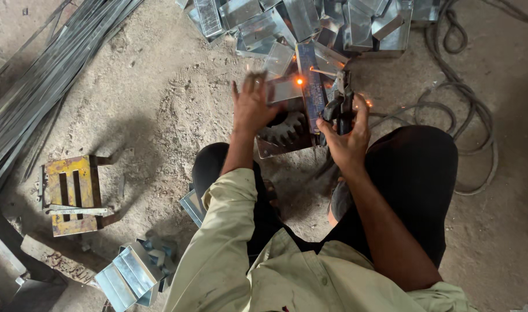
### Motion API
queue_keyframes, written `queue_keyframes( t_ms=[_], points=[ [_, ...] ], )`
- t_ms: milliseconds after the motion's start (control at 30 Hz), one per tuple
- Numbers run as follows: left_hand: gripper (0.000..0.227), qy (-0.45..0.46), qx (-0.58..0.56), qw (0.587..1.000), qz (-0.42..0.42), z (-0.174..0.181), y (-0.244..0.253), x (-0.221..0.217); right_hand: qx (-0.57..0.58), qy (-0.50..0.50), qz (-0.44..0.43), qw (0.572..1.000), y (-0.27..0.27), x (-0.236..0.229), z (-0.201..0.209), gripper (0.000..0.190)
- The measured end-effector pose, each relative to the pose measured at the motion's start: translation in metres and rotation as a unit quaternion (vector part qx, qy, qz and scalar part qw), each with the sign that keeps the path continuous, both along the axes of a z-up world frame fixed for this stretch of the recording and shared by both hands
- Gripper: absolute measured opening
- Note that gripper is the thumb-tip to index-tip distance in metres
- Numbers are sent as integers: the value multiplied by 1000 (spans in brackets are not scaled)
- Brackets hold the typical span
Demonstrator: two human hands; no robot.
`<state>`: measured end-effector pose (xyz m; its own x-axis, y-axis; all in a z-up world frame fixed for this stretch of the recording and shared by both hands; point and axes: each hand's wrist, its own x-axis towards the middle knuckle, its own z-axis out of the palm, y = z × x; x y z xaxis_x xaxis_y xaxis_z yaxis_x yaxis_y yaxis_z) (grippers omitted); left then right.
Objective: The person sits on the floor and uses a welding torch to join metal pieces into rectangular frames. They repeatedly pick up metal components, position them on a gear-shaped jig, and weld the corners while sparks fly. Finished frames are placed in a pile nearby.
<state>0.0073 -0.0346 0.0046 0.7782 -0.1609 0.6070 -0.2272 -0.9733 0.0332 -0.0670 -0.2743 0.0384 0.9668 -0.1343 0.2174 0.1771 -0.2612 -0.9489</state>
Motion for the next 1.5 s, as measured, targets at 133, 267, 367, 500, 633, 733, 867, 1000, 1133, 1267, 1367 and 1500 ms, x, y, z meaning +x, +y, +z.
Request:
queue_keyframes(
  t_ms=[133, 267, 367, 500, 633, 733, 867, 1000, 1133, 1267, 1367, 1500],
  points=[
    [63, 373, -135, 916, 57, 4, -3, 9, -8, -16, -10, 1000, -2, -2, -2, 77],
    [37, 243, -426, 863, 123, -31, -10, 13, -5, 7, -10, 1000, -6, -5, -1, 80],
    [26, 135, -759, 633, 65, -70, -21, 27, -33, -6, -2, 999, -5, -7, 2, 83],
    [42, 54, -915, 398, 49, -100, -37, 38, -108, -42, 23, 993, -3, -13, 10, 84],
    [45, 38, -910, 408, 63, -93, -38, 38, -181, -127, 41, 974, 0, -13, 12, 87],
    [41, 62, -908, 406, 82, -84, -38, 34, -181, -104, 51, 977, -1, -12, 11, 86],
    [34, 96, -892, 427, 116, -80, -37, 26, -171, -80, 62, 980, 0, -8, 7, 85],
    [31, 118, -882, 439, 125, -84, -36, 23, -183, -100, 59, 976, 2, -6, 4, 85],
    [35, 153, -862, 457, 156, -100, -32, 23, -182, -104, 61, 976, 2, -6, 3, 85],
    [43, 166, -857, 448, 192, -104, -27, 20, -185, -97, 61, 976, 4, -6, 5, 83],
    [56, 154, -864, 422, 229, -89, -27, 14, -176, -92, 64, 978, 4, -9, 8, 83],
    [65, 162, -864, 417, 231, -72, -20, 4, -182, -115, 73, 974, 3, -7, 12, 84]
  ],
)
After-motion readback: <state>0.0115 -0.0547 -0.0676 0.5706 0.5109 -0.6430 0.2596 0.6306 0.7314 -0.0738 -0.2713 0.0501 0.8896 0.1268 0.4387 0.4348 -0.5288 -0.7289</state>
